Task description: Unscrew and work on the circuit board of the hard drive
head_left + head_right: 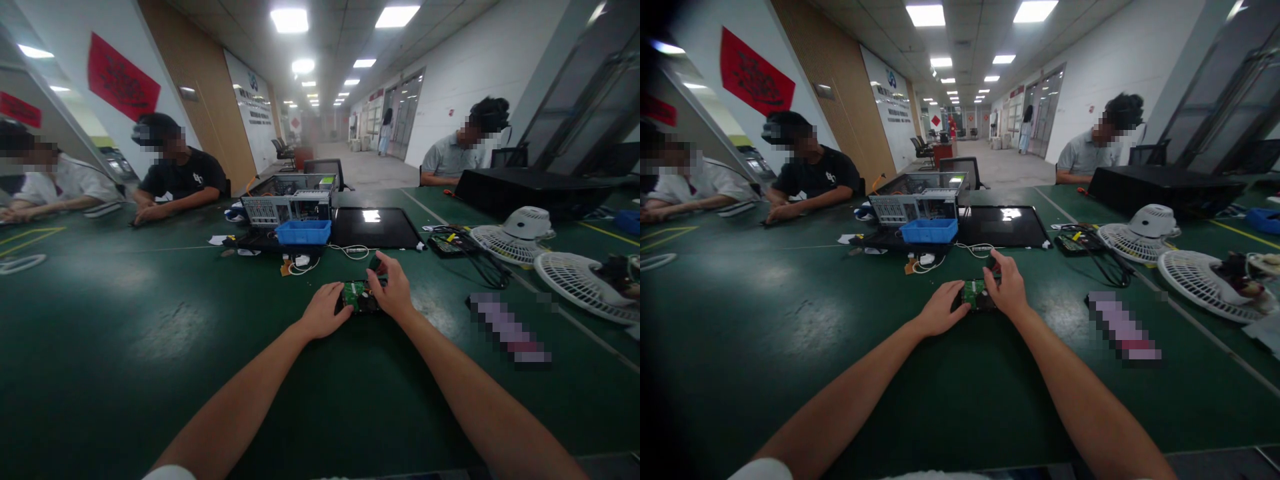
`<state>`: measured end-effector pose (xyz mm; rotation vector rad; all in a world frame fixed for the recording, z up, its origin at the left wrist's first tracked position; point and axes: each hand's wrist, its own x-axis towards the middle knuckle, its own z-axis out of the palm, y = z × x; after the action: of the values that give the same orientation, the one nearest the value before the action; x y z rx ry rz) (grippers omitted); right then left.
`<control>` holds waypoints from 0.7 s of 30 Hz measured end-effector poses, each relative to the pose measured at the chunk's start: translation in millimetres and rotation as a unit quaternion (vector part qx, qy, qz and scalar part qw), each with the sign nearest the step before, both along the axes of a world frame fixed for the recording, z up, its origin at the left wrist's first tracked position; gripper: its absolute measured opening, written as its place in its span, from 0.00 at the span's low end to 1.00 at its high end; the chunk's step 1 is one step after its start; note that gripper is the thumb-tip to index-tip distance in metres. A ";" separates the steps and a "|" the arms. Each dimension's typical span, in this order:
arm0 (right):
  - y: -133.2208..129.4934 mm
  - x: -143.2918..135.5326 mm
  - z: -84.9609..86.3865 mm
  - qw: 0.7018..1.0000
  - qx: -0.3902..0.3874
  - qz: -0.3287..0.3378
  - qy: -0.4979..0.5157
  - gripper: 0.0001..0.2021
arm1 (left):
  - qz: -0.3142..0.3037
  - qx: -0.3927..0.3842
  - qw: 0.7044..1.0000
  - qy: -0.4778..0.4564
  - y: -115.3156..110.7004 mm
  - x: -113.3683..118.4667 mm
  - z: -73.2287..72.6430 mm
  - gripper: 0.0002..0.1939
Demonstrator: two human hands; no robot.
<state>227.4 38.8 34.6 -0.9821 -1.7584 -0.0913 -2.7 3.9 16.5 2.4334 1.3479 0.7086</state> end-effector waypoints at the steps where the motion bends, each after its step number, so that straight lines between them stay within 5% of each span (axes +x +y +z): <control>1: 0.0 0.0 -0.4 1.000 -0.002 -0.001 -0.001 0.26 | 0.000 0.002 1.000 -0.001 -0.1 -0.1 0.0 0.33; 21: 7.9 -2.6 -12.3 0.997 0.016 -0.015 0.070 0.26 | 0.001 0.005 1.000 0.002 0.5 -0.3 -1.3 0.33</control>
<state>224.9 46.7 22.3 -0.9699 -1.6098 -0.0673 -3.0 4.5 15.2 2.4427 1.3522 0.7135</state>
